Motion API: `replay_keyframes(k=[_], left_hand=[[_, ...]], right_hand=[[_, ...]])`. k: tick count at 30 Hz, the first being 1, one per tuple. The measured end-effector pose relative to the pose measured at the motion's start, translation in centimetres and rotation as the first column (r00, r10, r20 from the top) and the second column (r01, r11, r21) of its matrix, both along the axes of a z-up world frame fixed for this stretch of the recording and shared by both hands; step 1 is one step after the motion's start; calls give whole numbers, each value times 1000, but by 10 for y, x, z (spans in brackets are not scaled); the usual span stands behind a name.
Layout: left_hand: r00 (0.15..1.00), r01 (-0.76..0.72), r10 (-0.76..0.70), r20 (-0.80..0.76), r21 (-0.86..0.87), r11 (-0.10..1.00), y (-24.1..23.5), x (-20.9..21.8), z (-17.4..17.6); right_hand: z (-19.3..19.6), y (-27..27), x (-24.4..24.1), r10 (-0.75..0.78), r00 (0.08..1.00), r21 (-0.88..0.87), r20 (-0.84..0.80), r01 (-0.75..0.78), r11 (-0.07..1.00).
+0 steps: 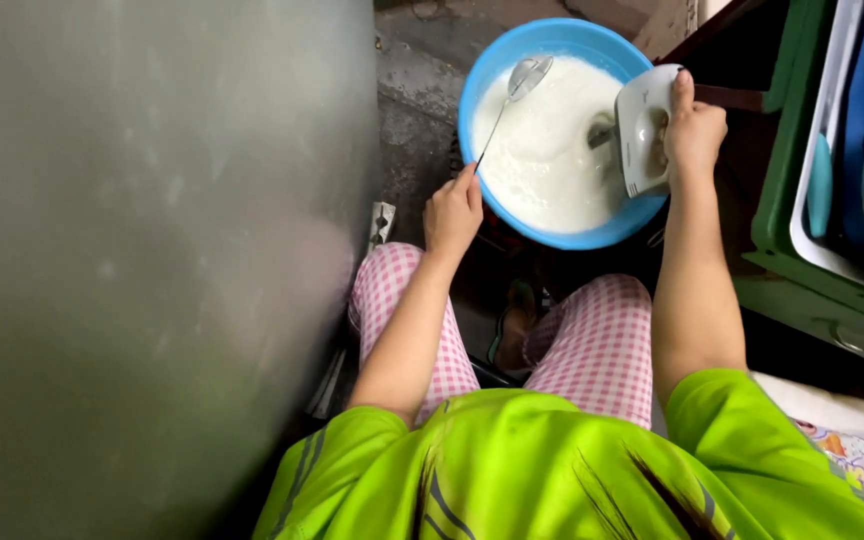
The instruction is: A person sitting on a stool uses a hand mixer and a ladle to stir a white liquid mixture in a blue bowl.
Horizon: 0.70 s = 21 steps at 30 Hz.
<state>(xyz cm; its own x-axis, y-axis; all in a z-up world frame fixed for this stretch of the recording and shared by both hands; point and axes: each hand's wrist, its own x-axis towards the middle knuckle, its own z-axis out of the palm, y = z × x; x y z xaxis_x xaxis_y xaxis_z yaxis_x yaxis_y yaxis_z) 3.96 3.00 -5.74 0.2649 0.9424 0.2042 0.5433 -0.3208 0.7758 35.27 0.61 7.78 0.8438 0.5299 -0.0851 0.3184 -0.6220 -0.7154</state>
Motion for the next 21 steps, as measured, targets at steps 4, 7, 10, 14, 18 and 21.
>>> replay_keyframes(k=[4, 7, 10, 14, 18, 21], left_hand=[[1000, 3, -3, -2, 7, 1000, 4, 4, -2], [1000, 10, -10, 8, -25, 1000, 4, 4, -2], [1000, 14, -14, 18, -28, 1000, 4, 5, -3], [1000, 7, -7, 14, -26, 1000, 4, 6, -3], [1000, 8, -8, 14, -8, 1000, 3, 6, -7], [1000, -3, 2, 17, 37, 999, 3, 8, -13]], right_hand=[[17, 23, -17, 6, 994, 33, -105, -3, 999], [22, 27, -24, 46, 987, 35, -151, -41, 999], [49, 17, -48, 78, 967, -10, -243, -83, 996], [69, 3, -64, 34, 865, 32, -501, -21, 999], [58, -12, -59, 76, 777, 129, -625, 7, 992], [64, -20, -72, -58, 854, 50, -518, 98, 994]])
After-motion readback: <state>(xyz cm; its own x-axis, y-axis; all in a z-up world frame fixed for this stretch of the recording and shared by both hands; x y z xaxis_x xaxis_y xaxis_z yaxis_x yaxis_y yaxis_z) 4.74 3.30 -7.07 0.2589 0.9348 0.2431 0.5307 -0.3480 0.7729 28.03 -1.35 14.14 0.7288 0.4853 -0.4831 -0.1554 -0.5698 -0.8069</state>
